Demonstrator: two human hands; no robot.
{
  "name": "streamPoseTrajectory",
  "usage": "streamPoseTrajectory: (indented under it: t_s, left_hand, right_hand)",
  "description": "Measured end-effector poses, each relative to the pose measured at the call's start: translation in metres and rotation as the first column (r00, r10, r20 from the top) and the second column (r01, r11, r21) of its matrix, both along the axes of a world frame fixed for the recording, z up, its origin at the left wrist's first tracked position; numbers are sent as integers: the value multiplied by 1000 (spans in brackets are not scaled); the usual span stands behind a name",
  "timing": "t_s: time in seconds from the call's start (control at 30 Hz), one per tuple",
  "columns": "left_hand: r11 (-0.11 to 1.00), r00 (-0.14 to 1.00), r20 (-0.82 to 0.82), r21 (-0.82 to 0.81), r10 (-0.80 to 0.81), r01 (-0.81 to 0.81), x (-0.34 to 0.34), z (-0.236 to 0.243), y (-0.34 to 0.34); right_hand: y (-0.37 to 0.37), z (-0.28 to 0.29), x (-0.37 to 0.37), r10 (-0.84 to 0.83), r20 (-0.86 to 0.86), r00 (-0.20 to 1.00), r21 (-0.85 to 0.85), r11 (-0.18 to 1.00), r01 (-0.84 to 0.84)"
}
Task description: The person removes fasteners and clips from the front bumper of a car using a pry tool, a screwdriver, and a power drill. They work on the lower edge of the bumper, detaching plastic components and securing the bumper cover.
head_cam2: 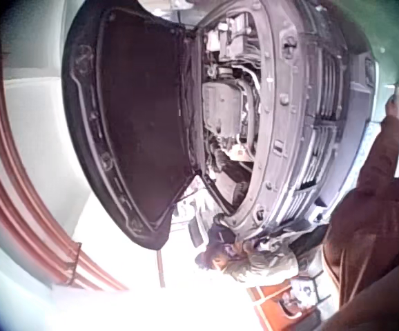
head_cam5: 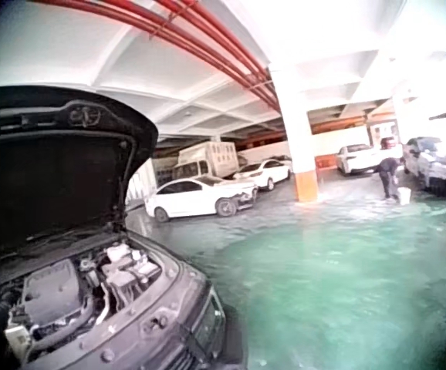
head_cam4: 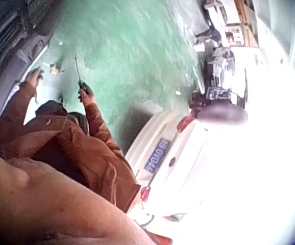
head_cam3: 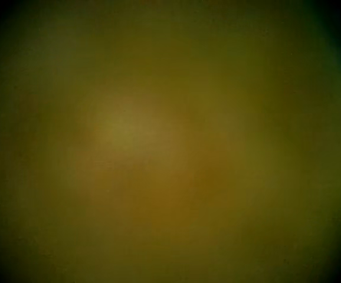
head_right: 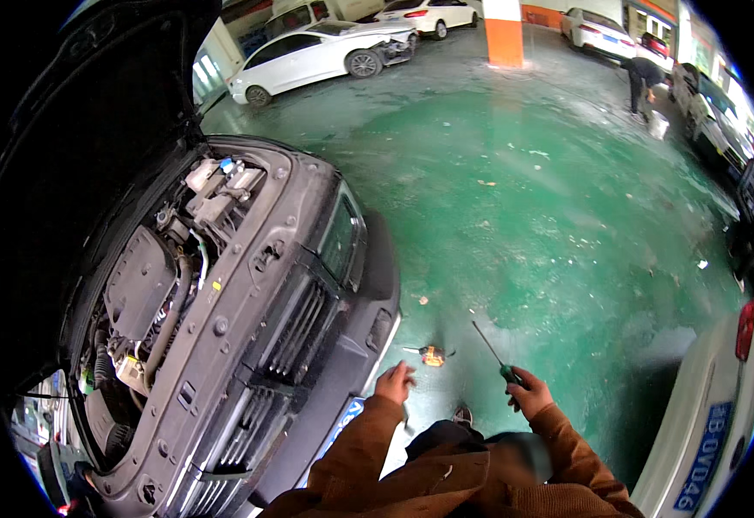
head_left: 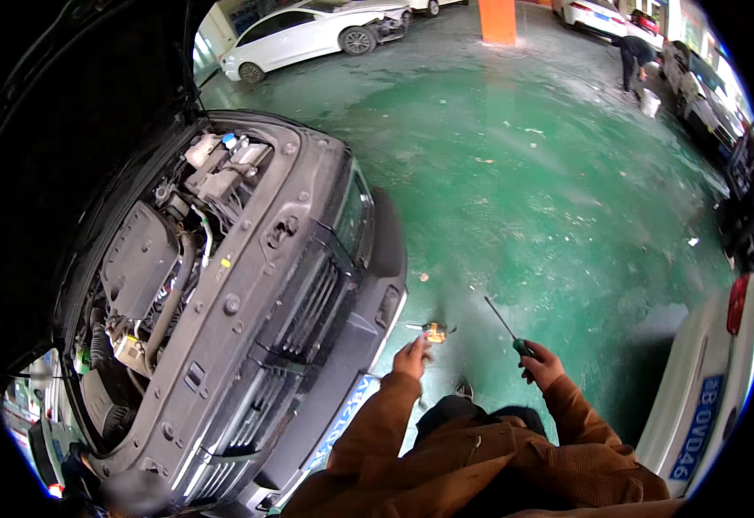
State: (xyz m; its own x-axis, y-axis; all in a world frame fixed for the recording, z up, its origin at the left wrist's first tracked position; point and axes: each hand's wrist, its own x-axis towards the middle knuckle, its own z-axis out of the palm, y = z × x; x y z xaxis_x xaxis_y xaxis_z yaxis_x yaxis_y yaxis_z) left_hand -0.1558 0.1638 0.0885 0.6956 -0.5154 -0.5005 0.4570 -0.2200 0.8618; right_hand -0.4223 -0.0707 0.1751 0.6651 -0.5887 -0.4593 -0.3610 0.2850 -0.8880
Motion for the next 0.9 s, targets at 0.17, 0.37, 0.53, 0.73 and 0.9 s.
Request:
streamPoseTrajectory:
  t_s: [0.17, 0.37, 0.53, 0.73, 0.9]
  left_hand:
    - [962, 999, -40, -271, -14, 2, 102, 144, -133]
    - [832, 969, 59, -527, 240, -174, 254, 207, -223]
    - [716, 898, -44, -586, 438, -379, 362, 221, -255]
    - [582, 787, -160, -589, 597, -561, 432, 231, -263]
    - [529, 779, -298, -597, 551, -603, 439, 243, -271]
  right_hand:
    - [-60, 119, 164, 286, 95, 954, -104, 955, -276]
    - [-136, 155, 339, 556, 220, 802, -365, 809, -461]
    - [-197, 165, 473, 751, 209, 626, -650, 585, -485]
    - [-221, 193, 586, 841, 137, 523, -701, 455, -548]
    - [-223, 219, 623, 893, 8, 449, -828, 258, -498]
